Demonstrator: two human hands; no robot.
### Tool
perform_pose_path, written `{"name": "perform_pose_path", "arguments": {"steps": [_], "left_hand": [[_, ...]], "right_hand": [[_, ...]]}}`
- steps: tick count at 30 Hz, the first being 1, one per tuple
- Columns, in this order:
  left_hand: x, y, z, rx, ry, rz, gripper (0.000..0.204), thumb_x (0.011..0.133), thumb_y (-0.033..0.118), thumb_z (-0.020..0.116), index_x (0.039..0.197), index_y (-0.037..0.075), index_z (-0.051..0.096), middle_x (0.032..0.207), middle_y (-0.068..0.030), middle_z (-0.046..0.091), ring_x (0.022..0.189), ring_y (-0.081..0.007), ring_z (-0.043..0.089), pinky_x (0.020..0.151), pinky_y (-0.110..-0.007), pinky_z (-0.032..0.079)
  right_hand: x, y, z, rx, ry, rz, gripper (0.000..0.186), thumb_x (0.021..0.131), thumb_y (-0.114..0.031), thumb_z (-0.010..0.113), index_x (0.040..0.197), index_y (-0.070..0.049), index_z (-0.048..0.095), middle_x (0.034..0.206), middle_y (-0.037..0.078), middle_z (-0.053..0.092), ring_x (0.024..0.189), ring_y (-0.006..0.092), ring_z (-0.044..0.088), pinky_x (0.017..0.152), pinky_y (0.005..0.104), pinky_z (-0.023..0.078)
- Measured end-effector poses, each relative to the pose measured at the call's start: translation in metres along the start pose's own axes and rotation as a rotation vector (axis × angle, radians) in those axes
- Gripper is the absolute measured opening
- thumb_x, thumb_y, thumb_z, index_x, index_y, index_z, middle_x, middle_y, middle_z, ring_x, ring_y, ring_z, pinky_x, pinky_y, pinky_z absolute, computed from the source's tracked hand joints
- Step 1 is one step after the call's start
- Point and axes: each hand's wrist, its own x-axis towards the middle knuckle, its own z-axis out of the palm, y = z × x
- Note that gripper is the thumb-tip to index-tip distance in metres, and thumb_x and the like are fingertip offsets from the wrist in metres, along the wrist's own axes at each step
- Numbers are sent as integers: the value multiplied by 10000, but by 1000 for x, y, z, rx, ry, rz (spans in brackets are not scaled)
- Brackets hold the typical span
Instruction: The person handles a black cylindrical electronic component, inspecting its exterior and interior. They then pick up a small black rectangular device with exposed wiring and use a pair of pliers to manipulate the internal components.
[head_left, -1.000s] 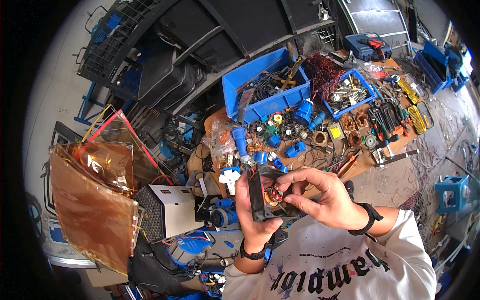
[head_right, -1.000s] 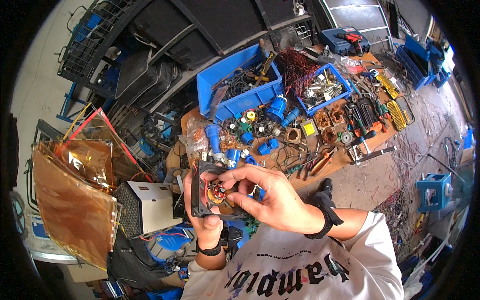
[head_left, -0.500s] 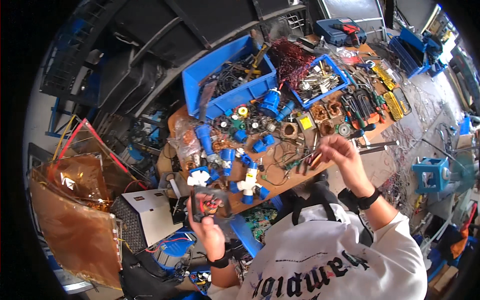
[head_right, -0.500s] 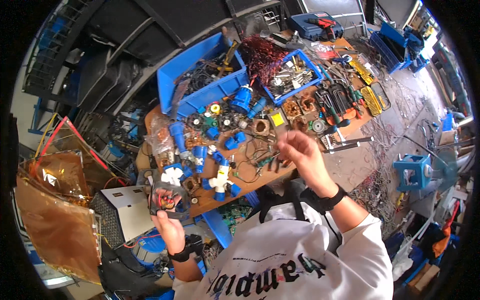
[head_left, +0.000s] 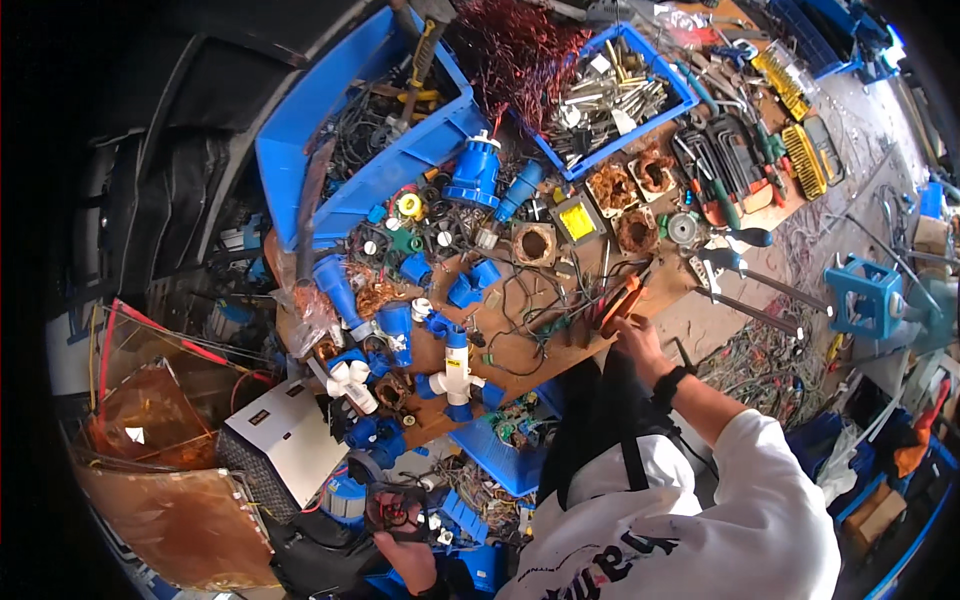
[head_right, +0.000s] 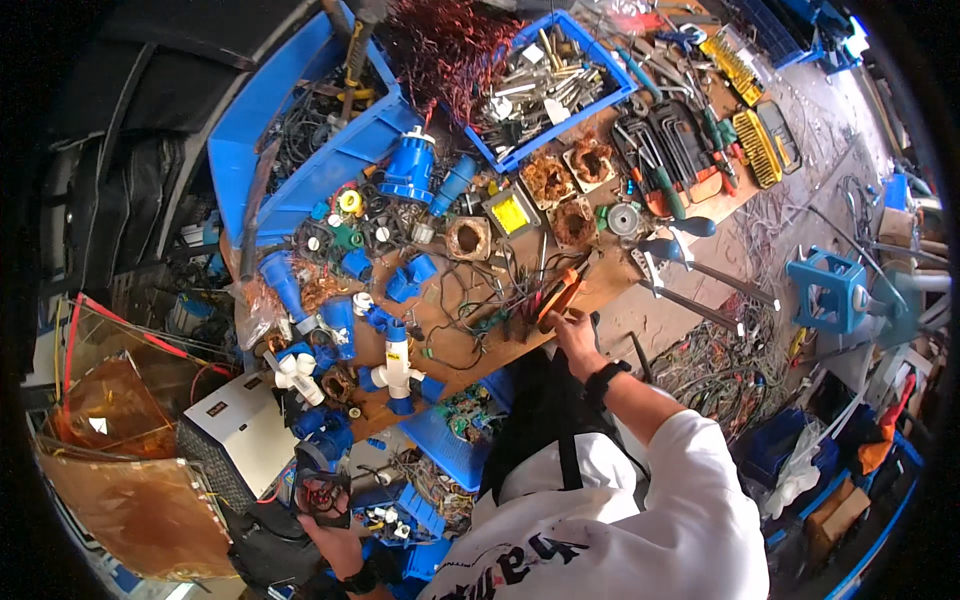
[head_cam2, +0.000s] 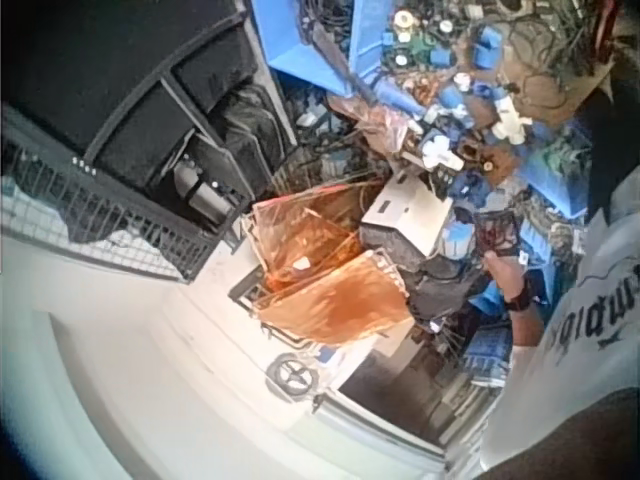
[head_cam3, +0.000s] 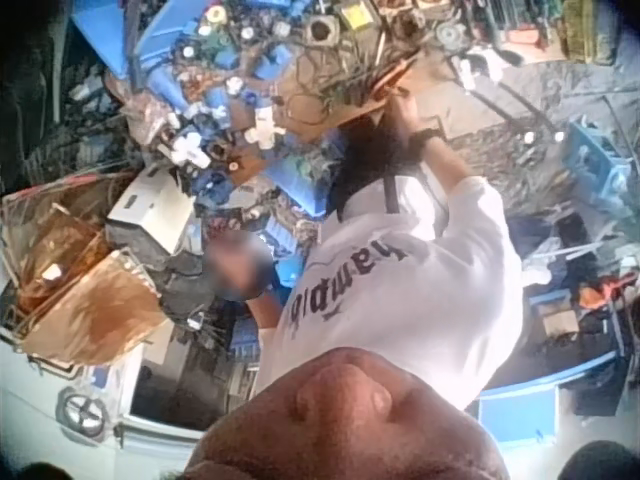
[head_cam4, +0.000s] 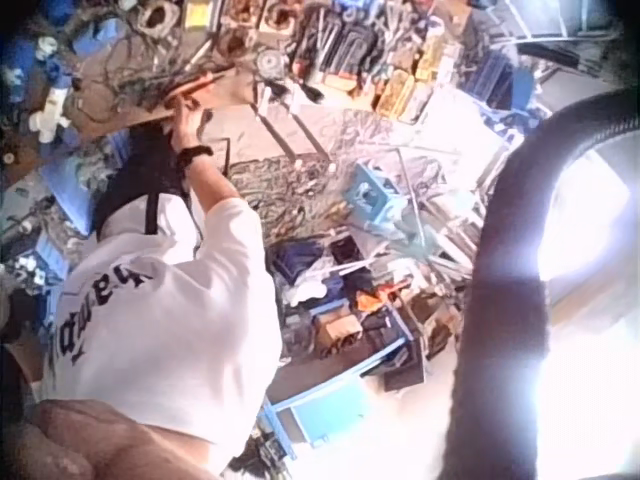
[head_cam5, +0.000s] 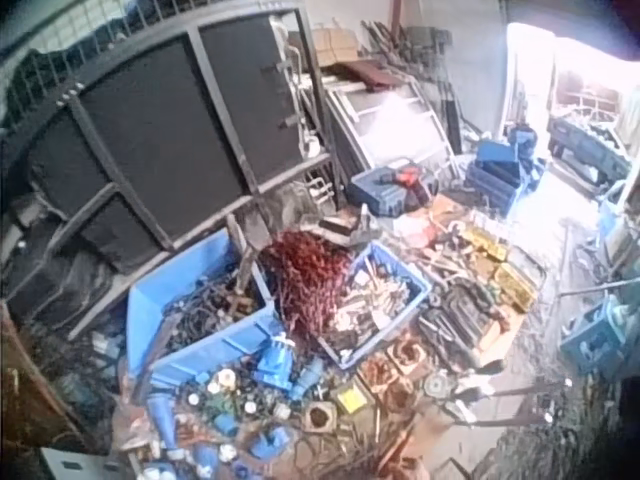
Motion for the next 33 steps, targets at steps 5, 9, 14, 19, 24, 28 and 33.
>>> {"name": "perform_pose_path", "arguments": {"steps": [5, 9, 14, 19, 24, 28, 33], "left_hand": [[-3, 2, 8, 15, -58, -31, 841, 891, 683, 455, 1510, 161, 227, 1494, -128, 308, 1359, -316, 351, 1093, -513, 370], [-6, 9, 25, 38, -63, -77, 948, 819, 728, 527, 1515, 165, 215, 1501, -134, 305, 1348, -319, 373, 1089, -511, 374], [-13, 1, 7, 79, -64, -41, 939, 808, 675, 596, 1508, 165, 236, 1488, -126, 336, 1328, -333, 400, 1091, -516, 383], [-15, 5, 2, 49, -91, -57, 929, 810, 654, 615, 1502, 157, 245, 1495, -126, 331, 1342, -348, 383, 1100, -524, 375], [-12, 9, 26, -51, 76, -27, 1039, 677, 668, 743, 1397, 16, 374, 1301, -172, 504, 1186, -314, 523, 947, -474, 485], [-5, 27, 53, 5, 33, 18, 1033, 681, 675, 736, 1394, 17, 380, 1289, -160, 514, 1181, -304, 530, 941, -464, 487], [-6, 28, 63, 74, 1, 18, 1034, 691, 695, 714, 1390, 10, 380, 1285, -168, 515, 1168, -308, 540, 944, -459, 489]], "right_hand": [[48, 4, 6, -19, -52, 25, 600, 779, -219, 801, 1179, 37, 433, 971, 80, 625, 834, 181, 601, 686, 339, 495], [85, 41, 14, -125, 168, -37, 709, 678, -248, 885, 1117, 26, 400, 979, 129, 622, 797, 202, 618, 676, 336, 508], [73, 22, 16, -113, 146, 88, 595, 691, -167, 832, 1054, -6, 390, 886, 114, 592, 718, 196, 589, 619, 339, 487], [37, -12, 11, 71, 85, 132, 262, 742, -72, 691, 927, -54, 507, 783, 86, 543, 669, 186, 514, 558, 348, 436], [42, 13, -27, -632, -265, -792, 427, 679, 81, 634, 1067, -42, 505, 894, 161, 535, 719, 333, 547, 638, 437, 448], [64, 22, -33, -652, -200, -727, 176, 733, 16, 622, 884, -49, 560, 763, 110, 549, 658, 281, 553, 565, 385, 456], [66, 22, -13, -86, -16, -267, 113, 766, -24, 647, 818, -48, 550, 711, 41, 559, 605, 179, 541, 531, 357, 453]]}}
